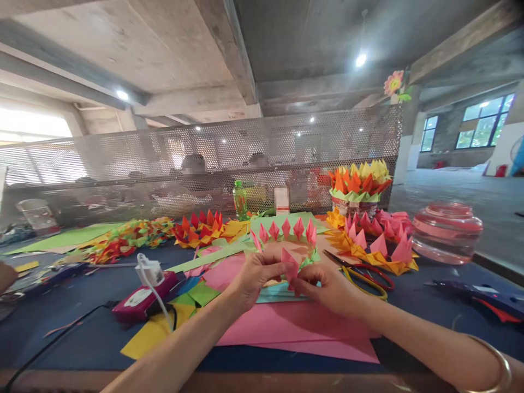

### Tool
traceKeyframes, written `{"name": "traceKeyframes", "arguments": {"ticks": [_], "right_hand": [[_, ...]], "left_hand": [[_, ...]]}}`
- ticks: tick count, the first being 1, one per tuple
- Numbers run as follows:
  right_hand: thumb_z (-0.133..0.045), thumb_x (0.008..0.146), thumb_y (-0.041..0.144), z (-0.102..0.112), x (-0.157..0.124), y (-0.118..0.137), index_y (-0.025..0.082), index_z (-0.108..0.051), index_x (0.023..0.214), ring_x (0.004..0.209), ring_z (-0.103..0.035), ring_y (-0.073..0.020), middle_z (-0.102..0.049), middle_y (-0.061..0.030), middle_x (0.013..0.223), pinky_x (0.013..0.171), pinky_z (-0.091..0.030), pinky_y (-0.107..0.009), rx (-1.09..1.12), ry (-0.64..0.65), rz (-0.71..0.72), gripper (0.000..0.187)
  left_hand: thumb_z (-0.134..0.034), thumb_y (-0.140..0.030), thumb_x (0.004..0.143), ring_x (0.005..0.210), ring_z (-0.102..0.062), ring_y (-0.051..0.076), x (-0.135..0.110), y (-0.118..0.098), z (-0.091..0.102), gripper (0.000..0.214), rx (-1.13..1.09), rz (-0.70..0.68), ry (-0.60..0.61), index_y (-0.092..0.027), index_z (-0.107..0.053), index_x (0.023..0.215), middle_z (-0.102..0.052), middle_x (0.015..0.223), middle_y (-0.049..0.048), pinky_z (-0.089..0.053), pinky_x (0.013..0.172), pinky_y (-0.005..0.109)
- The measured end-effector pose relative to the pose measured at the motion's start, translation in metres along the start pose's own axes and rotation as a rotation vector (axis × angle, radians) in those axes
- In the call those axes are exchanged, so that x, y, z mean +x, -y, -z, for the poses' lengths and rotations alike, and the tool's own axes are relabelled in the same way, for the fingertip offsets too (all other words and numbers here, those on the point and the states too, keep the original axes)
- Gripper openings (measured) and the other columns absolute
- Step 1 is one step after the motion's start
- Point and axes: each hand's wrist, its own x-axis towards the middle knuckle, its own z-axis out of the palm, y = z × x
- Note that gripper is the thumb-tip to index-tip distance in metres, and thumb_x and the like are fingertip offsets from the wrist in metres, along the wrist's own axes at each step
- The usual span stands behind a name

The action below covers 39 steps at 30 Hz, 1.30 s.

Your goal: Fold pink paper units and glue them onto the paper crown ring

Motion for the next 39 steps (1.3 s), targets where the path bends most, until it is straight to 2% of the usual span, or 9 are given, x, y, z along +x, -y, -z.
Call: {"name": "traceKeyframes", "arguments": {"ticks": [9, 21, 26, 34, 39], "right_hand": [[-0.062, 0.101, 0.037, -0.001, -0.001, 0.003, 0.014, -0.068, 0.099, 0.079, -0.068, -0.0162, -0.07, -0.0013, 0.093, 0.074, -0.059, -0.034, -0.051, 0.023, 0.001, 0.023], [-0.061, 0.102, 0.038, 0.001, 0.001, 0.003, 0.014, -0.068, 0.1, 0.078, -0.068, -0.0156, -0.07, -0.0017, 0.093, 0.073, -0.059, -0.033, 0.078, 0.095, -0.047, 0.024], [-0.061, 0.102, 0.038, 0.0, 0.002, 0.0, 0.015, -0.068, 0.104, 0.082, -0.069, -0.0166, -0.07, -0.0028, 0.097, 0.075, -0.059, -0.035, 0.14, 0.11, -0.051, 0.025], [-0.059, 0.103, 0.039, 0.002, 0.0, 0.0, 0.015, -0.067, 0.104, 0.082, -0.069, -0.0164, -0.07, -0.003, 0.097, 0.074, -0.059, -0.034, 0.159, 0.086, -0.037, 0.026], [-0.06, 0.102, 0.038, 0.0, 0.0, -0.001, 0.014, -0.067, 0.104, 0.078, -0.068, -0.0155, -0.07, -0.0023, 0.095, 0.071, -0.059, -0.033, 0.109, 0.094, -0.005, 0.025]], "left_hand": [[-0.062, -0.038, 0.101, 0.082, -0.068, 0.017, 0.003, 0.001, -0.001, 0.026, 0.02, -0.046, -0.103, -0.013, -0.066, 0.106, -0.068, 0.098, 0.0044, -0.059, 0.074, 0.034], [-0.063, -0.035, 0.101, 0.076, -0.066, 0.015, 0.007, 0.01, 0.0, 0.023, 0.089, -0.077, -0.253, -0.013, -0.065, 0.106, -0.067, 0.095, 0.0034, -0.058, 0.068, 0.03], [-0.063, -0.036, 0.101, 0.079, -0.067, 0.016, 0.006, 0.005, -0.003, 0.025, 0.044, -0.096, -0.212, -0.013, -0.065, 0.109, -0.068, 0.099, 0.0045, -0.059, 0.071, 0.032], [-0.062, -0.037, 0.101, 0.087, -0.069, 0.019, 0.0, -0.005, -0.004, 0.026, -0.065, -0.057, -0.001, -0.013, -0.066, 0.111, -0.069, 0.103, 0.0059, -0.059, 0.079, 0.037], [-0.064, -0.035, 0.1, 0.085, -0.068, 0.018, 0.002, -0.001, -0.002, 0.023, -0.036, -0.046, -0.016, -0.013, -0.066, 0.106, -0.069, 0.1, 0.0048, -0.059, 0.078, 0.036]]}}
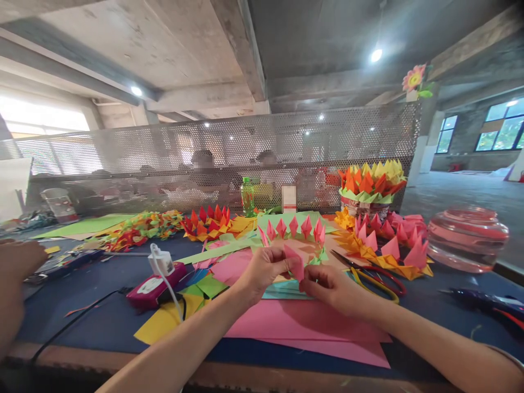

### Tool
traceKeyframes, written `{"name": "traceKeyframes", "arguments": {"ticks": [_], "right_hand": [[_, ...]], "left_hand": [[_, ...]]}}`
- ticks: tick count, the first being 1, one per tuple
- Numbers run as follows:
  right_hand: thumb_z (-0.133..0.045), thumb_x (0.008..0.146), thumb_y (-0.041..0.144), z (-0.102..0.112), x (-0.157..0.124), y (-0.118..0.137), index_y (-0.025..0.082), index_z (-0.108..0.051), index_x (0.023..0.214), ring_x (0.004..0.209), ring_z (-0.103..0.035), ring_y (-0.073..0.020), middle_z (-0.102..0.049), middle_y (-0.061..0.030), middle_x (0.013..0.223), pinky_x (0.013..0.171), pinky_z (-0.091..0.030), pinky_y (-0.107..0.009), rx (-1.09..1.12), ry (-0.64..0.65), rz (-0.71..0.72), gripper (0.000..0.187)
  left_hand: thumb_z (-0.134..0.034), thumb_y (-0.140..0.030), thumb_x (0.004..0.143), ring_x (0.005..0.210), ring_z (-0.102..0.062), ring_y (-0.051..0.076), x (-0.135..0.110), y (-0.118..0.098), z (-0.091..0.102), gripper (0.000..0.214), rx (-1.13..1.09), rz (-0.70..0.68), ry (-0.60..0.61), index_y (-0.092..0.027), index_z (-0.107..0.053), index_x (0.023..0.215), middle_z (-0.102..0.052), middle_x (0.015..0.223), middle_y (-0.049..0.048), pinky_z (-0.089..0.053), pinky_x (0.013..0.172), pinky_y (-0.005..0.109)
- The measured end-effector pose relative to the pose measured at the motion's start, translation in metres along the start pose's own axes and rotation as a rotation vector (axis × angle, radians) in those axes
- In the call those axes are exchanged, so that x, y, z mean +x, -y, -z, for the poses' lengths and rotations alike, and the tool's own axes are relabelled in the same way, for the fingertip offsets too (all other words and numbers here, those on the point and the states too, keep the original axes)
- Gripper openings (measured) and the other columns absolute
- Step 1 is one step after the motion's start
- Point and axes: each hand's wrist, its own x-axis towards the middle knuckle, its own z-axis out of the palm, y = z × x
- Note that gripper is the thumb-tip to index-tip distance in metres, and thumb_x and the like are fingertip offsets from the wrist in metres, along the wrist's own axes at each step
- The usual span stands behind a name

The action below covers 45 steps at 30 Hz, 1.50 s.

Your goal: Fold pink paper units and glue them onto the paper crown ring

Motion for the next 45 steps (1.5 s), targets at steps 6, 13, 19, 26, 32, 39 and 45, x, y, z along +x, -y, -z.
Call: {"name": "traceKeyframes", "arguments": {"ticks": [6, 13, 19, 26, 32, 39, 45], "right_hand": [[-0.062, 0.101, 0.036, 0.004, -0.002, 0.004, 0.016, -0.067, 0.11, 0.085, -0.069, -0.0171, -0.07, -0.0042, 0.104, 0.076, -0.059, -0.035, -0.167, -0.061, 0.031, 0.022], [-0.062, 0.101, 0.034, 0.009, -0.002, 0.007, 0.016, -0.066, 0.115, 0.089, -0.069, -0.0179, -0.069, -0.0058, 0.111, 0.078, -0.06, -0.037, -0.314, -0.116, 0.134, 0.023], [-0.063, 0.101, 0.034, 0.014, -0.001, 0.002, 0.017, -0.064, 0.12, 0.098, -0.068, -0.0209, -0.067, -0.0075, 0.119, 0.085, -0.059, -0.041, -0.425, -0.115, 0.212, 0.026], [-0.064, 0.1, 0.032, 0.022, 0.0, 0.013, 0.016, -0.065, 0.118, 0.097, -0.069, -0.0204, -0.068, -0.007, 0.117, 0.084, -0.059, -0.041, -0.54, -0.094, 0.172, 0.024], [-0.063, 0.101, 0.033, 0.062, -0.058, 0.026, 0.017, -0.066, 0.119, 0.105, -0.067, -0.0226, -0.067, -0.0077, 0.121, 0.091, -0.057, -0.045, -0.633, -0.298, -0.007, 0.023], [-0.062, 0.101, 0.035, 0.157, -0.218, -0.01, 0.017, -0.065, 0.117, 0.095, -0.068, -0.0199, -0.068, -0.0069, 0.115, 0.083, -0.059, -0.04, -0.738, -0.424, -0.618, 0.024], [-0.062, 0.101, 0.039, 0.18, -0.281, -0.036, 0.016, -0.066, 0.116, 0.096, -0.069, -0.0222, -0.069, -0.0055, 0.114, 0.083, -0.059, -0.04, -0.602, -0.333, -0.876, 0.028]], "left_hand": [[-0.064, -0.035, 0.1, 0.08, -0.068, 0.016, -0.001, -0.001, 0.002, 0.023, -0.025, 0.029, -0.023, -0.012, -0.067, 0.099, -0.069, 0.094, 0.0034, -0.059, 0.074, 0.033], [-0.061, -0.04, 0.102, 0.075, -0.069, 0.015, -0.003, -0.006, 0.001, 0.031, -0.114, 0.062, -0.071, -0.012, -0.068, 0.092, -0.07, 0.085, 0.0022, -0.059, 0.073, 0.032], [-0.079, -0.045, 0.086, 0.073, -0.071, 0.016, -0.001, -0.012, 0.0, 0.032, -0.183, 0.101, -0.102, -0.013, -0.074, 0.084, -0.075, 0.079, 0.0024, -0.06, 0.079, 0.031], [-0.096, -0.046, 0.055, 0.078, -0.074, 0.017, 0.005, -0.01, 0.005, 0.041, -0.236, 0.133, -0.119, -0.017, -0.081, 0.08, -0.08, 0.084, 0.0038, -0.06, 0.078, 0.02], [-0.093, -0.038, 0.061, 0.074, -0.075, 0.018, 0.004, -0.006, 0.014, 0.035, -0.2, 0.142, -0.172, -0.016, -0.082, 0.086, -0.081, 0.087, 0.0068, -0.061, 0.073, 0.021], [-0.091, -0.044, 0.066, 0.08, -0.076, 0.018, 0.004, -0.005, 0.012, 0.036, -0.226, 0.143, -0.133, -0.017, -0.083, 0.089, -0.081, 0.092, 0.0066, -0.06, 0.078, 0.02], [-0.092, -0.045, 0.064, 0.079, -0.076, 0.02, 0.001, -0.01, 0.008, 0.037, -0.228, 0.142, -0.1, -0.016, -0.083, 0.087, -0.081, 0.089, 0.0068, -0.062, 0.081, 0.026]]}}
